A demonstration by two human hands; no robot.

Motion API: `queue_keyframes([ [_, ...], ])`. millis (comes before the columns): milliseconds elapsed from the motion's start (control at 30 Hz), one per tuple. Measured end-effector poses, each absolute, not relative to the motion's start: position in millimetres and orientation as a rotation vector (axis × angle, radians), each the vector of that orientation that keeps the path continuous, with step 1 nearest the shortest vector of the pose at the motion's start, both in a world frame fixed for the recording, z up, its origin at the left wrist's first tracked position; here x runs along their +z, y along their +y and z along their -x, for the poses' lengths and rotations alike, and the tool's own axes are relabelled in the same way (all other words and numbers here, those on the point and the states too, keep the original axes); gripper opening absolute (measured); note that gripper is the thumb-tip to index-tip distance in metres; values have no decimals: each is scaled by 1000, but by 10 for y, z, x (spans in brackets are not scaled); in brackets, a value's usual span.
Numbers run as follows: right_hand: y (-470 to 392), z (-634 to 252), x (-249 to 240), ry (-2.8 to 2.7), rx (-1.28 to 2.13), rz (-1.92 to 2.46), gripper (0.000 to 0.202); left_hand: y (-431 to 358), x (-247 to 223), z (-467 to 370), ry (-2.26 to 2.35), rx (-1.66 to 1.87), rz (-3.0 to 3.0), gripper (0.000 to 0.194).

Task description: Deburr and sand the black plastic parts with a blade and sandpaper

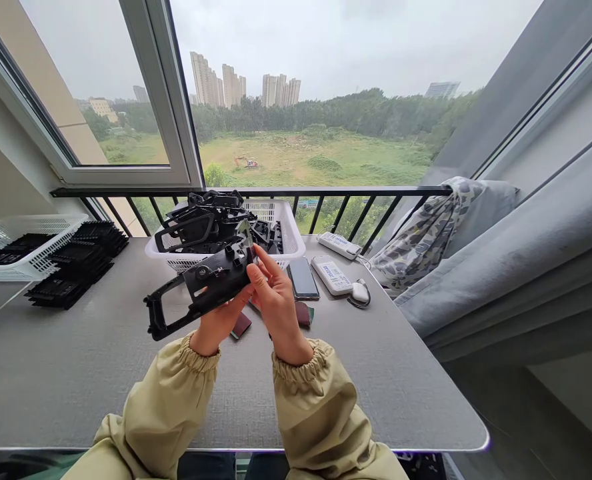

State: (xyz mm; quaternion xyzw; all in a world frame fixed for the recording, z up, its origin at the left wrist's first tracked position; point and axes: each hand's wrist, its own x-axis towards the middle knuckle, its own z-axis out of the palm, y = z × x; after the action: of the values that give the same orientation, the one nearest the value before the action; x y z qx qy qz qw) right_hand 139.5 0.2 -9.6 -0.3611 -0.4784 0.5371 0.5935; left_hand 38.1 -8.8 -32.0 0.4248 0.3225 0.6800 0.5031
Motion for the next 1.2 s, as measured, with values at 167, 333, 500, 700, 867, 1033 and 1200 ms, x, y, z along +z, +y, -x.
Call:
queue_keyframes([
  [167, 16, -1436, -39, -968, 1282, 739, 59, -183, -165, -378, 766, 1524, -1341, 8],
  [333, 25, -1558, 9, -1003, 1201, 708, 51, -129, -224, -342, 776, 1475, -1131, 21],
  [500, 0, -1735, 36, -1137, 1078, 758, 51, 62, -261, -137, 746, 1375, -897, 24],
  [700, -20, -1704, -17, -1182, 1121, 857, 58, -47, -81, 101, 568, 1005, -861, 54],
  [867, 40, -1643, -63, -1253, 898, 973, 58, -136, -44, 13, 593, 1118, -843, 35],
  [1033, 47, -1661, -58, -1361, 508, 1092, 46, -72, -58, -101, 607, 1507, -744, 34],
  [1200, -16, -1616, -35, -1493, 394, 1151, 42, -97, -68, -218, 603, 1657, -748, 36],
])
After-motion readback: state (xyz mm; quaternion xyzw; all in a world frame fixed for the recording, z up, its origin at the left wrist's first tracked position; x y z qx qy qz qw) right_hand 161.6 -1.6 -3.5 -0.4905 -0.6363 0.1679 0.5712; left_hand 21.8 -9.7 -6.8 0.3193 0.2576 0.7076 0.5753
